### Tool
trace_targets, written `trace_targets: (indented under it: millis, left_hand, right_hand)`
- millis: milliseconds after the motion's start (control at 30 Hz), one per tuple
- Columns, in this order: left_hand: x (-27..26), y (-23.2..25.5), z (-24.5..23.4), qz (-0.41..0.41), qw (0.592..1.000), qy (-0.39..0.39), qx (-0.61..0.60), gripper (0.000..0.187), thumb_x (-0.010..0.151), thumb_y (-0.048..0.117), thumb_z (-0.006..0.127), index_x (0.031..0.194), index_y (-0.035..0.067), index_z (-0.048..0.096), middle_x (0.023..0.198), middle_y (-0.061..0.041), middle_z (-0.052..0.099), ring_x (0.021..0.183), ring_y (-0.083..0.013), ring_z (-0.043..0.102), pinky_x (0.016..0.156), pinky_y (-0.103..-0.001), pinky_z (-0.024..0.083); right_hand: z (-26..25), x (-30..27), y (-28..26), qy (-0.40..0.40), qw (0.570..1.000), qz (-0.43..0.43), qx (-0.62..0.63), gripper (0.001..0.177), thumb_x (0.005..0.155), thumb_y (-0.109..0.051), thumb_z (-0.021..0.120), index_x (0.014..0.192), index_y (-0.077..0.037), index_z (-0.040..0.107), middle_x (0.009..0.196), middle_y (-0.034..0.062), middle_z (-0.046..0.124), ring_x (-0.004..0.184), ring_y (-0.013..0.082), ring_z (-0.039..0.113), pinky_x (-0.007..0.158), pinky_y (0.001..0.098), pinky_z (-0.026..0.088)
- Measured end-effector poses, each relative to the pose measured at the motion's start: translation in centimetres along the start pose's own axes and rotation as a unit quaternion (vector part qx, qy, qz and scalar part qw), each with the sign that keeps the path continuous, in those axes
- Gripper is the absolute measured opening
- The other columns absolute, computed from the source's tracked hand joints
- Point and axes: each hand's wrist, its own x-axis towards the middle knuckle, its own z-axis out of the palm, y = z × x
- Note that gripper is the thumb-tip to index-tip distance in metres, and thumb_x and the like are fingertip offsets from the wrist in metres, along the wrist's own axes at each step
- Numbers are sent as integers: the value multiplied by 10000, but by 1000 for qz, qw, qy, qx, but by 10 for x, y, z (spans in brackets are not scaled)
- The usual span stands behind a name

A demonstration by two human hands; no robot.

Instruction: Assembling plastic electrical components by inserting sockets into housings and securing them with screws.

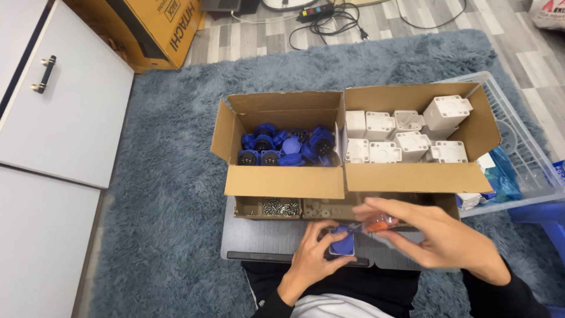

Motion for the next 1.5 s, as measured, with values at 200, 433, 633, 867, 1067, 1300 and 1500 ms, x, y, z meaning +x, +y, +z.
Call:
trace_targets:
  millis: [200, 433, 633, 867, 1067, 1300, 1500]
  left_hand:
    - [2, 3, -2, 8, 1000, 3, 0, 592, 849, 419, 958, 1283, 120, 688, 1347, -171, 602, 1216, -367, 640, 1000, -547, 634]
    - [6, 9, -6, 5, 1000, 4, 0, 579, 869, 430, 940, 1290, 126, 685, 1347, -160, 603, 1194, -353, 641, 945, -514, 654]
    - [3, 6, -3, 11, 1000, 11, 6, 570, 870, 421, 948, 1292, 137, 691, 1339, -154, 614, 1189, -352, 645, 980, -506, 635]
    - [2, 3, -2, 4, 1000, -2, 6, 590, 857, 429, 948, 1285, 121, 682, 1345, -169, 603, 1201, -364, 642, 969, -536, 641]
    - [4, 5, -3, 7, 1000, 5, 9, 585, 857, 436, 948, 1274, 113, 695, 1349, -168, 611, 1180, -359, 647, 957, -516, 636]
    - [0, 2, 2, 21, 999, 18, 31, 584, 844, 436, 962, 1264, 126, 700, 1344, -161, 629, 1177, -331, 660, 970, -482, 630]
    - [4, 4, -1, 25, 999, 28, 37, 544, 866, 403, 969, 1250, 121, 706, 1341, -151, 648, 1147, -329, 680, 951, -453, 623]
  right_hand:
    - [13, 0, 16, 99, 981, -72, -150, 690, 930, -177, 877, 1533, -126, 545, 1224, 43, 808, 939, 135, 829, 894, 281, 687]
    - [31, 8, 30, 215, 897, -167, -349, 675, 974, -226, 948, 1474, -57, 528, 767, -47, 701, 607, 117, 618, 609, 281, 522]
    - [11, -1, 9, 58, 988, -26, -137, 610, 989, -197, 763, 1535, -131, 502, 1580, 198, 546, 998, 170, 880, 1024, 355, 670]
    - [-3, 4, 2, 18, 998, -23, -53, 448, 1012, -90, 685, 1454, -76, 616, 1198, 35, 838, 1003, 138, 869, 914, 273, 690]
    - [11, 1, 18, 26, 993, -73, -94, 612, 1031, -94, 724, 1577, -190, 464, 1275, 131, 731, 1064, 254, 762, 945, 354, 612]
    - [32, -2, 7, 135, 952, -55, -269, 632, 985, -190, 875, 1494, -92, 514, 1061, 94, 693, 842, 153, 764, 764, 321, 632]
    - [53, -21, 7, 193, 934, 8, -302, 650, 950, -203, 922, 1456, -37, 548, 1067, 108, 714, 812, 110, 752, 692, 260, 616]
